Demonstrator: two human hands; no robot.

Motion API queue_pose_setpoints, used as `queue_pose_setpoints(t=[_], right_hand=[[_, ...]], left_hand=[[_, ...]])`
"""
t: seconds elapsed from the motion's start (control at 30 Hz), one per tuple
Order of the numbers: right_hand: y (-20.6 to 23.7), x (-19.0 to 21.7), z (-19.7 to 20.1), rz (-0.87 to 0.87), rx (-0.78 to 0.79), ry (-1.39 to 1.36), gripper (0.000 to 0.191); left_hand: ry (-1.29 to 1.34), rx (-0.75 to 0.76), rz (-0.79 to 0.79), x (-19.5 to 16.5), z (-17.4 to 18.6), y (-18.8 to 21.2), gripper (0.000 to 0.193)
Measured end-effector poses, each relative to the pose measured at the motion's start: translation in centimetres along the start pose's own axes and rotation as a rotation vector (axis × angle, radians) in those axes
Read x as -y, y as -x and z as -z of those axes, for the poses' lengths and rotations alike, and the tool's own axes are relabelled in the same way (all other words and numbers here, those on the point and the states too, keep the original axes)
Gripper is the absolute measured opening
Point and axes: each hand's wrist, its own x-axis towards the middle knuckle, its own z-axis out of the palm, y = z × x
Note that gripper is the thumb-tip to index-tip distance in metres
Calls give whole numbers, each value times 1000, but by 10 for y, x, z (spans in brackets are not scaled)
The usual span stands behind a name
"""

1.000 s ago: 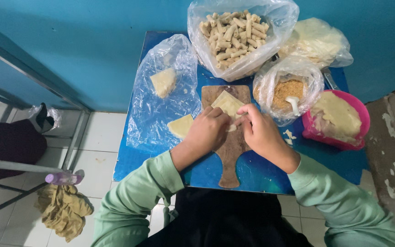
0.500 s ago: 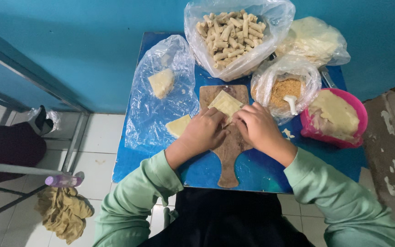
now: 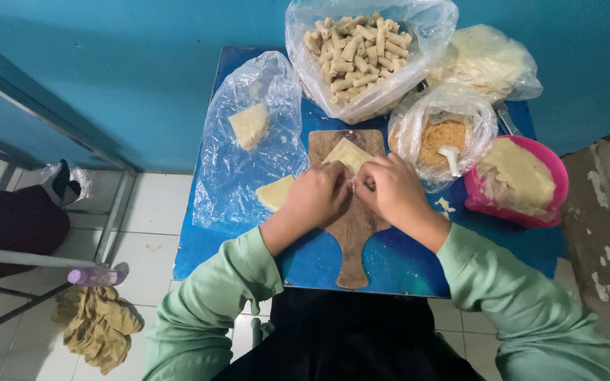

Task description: The person layers small square dough pieces in an overlapping pattern on a wooden board, spoons brown sugar from a plastic bag onto the dough, folds the dough pieces over the filling, and presses the folded dough flat with both hands. Finished folded pieces are set aside on the table.

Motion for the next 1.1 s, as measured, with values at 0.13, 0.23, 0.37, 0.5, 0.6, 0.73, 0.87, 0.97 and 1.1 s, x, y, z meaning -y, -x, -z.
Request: queue_pose_setpoints(t=[0.13,0.23,0.37,0.5,0.6,0.73,0.87,0.97,1.1], right_hand=[[-2,-3,3,27,-14,-130,16],[-2,-2,4,138,-9,-70,5],[0,-2,6,154,15,-54,10],[4,-4,2,141,-3,-51,8],[-1,-9,-5,91,8,-27,4],[-14,-22,-6,-69,124,-160,7],[-18,-22,-6,-134,160,-293,7],[-12,-15,-5,66,65,-119,9],[-8,-9,0,106,56,-56,11]], left_hand=[[51,-148,-157,2,0,0,16],[65,-76,-146,5,-1,-1,4],[14,-33,-170,8,-2,1,11],[-30,-42,-196,9,-4,0,16],[-18,-63,-163,10,-7,-1,9],[3,-39,-22,17,-9,-7,7],[92,-70,-54,24,-7,-13,7],[48,-100,-158,22,-8,-10,6],[-61,-75,-237,17,-5,-4,8]])
